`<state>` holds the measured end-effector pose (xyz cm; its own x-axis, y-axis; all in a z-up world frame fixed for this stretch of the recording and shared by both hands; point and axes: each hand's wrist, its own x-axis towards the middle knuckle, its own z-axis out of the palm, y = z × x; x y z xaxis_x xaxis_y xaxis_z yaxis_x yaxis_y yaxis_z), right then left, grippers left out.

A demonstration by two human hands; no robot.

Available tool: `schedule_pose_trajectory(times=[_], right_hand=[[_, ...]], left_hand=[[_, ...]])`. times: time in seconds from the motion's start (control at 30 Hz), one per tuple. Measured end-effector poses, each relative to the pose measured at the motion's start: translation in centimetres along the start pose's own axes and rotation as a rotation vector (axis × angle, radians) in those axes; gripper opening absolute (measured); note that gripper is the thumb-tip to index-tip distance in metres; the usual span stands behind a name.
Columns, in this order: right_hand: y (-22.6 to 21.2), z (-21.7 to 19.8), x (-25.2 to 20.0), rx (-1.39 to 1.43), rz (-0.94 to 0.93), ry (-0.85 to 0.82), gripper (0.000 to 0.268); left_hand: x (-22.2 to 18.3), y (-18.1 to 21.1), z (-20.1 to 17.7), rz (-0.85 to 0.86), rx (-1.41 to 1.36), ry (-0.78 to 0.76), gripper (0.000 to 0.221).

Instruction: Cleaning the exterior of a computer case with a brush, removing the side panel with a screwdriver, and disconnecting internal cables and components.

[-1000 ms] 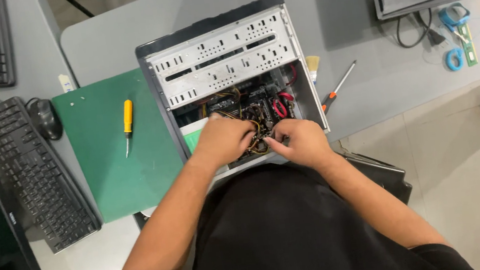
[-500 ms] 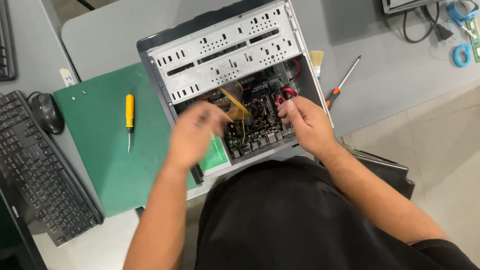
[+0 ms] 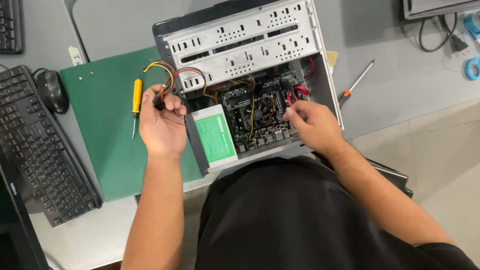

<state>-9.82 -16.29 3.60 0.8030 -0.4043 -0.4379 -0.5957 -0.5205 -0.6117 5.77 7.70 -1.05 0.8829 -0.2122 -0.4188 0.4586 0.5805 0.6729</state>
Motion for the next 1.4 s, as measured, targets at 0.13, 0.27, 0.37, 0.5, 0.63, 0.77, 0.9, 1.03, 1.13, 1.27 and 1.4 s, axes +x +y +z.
schedule_pose_trajectory(times=[0.13,0.27,0.37,0.5,0.63,0.77,0.9,1.03,1.13,1.27,1.4], right_hand=[[0.8,0.2,0.2,0.088,0.046,0.035,0.02],[0.8,0.2,0.4,0.027,0.041,0.013,0.018],[0.4,-0.1,0.4,-0.006,0.012,-0.021,0.022],[-0.6,-0.2,0.6,-0.079,-0.044,-0.103,0.025],[-1.1,0.1,1.2,-0.155,-0.138,-0.223,0.025],[-3.2,0.2,1.2,-0.11,-0.273,-0.318,0.023],[-4.3,0.9,2.0,-0.098,-0.372,-0.389,0.02],[-2.8,4.0,4.5,-0.319,-0.707,-0.48,0.014],[-2.3,6.3,5.8,-0.537,-0.986,-0.496,0.013],[0.7,10.5,7.4,-0.864,-1.255,-0.41,0.012],[1.3,11.9,7.8,-0.991,-1.337,-0.393,0.011]], left_hand=[[-0.4,0.6,-0.5,-0.051,-0.144,0.083,0.018],[-0.3,1.1,-1.6,-0.088,-0.152,0.224,0.02],[0.4,0.5,-4.0,-0.115,-0.108,0.329,0.014],[-0.3,-0.5,-4.9,-0.153,-0.093,0.401,0.011],[-1.2,-2.7,-4.6,-0.189,0.09,0.401,0.011],[-2.9,-3.5,-3.5,-0.173,0.381,0.36,0.012],[-4.1,-3.1,-3.8,-0.04,0.618,0.308,0.022],[-5.3,-2.6,-3.8,0.146,0.737,0.221,0.05],[-6.7,-2.3,-1.9,0.348,0.91,0.188,0.05],[-7.7,-1.9,1.3,0.586,1.227,-0.019,0.04],[-8.2,-3.2,2.1,0.443,1.559,0.022,0.042]])
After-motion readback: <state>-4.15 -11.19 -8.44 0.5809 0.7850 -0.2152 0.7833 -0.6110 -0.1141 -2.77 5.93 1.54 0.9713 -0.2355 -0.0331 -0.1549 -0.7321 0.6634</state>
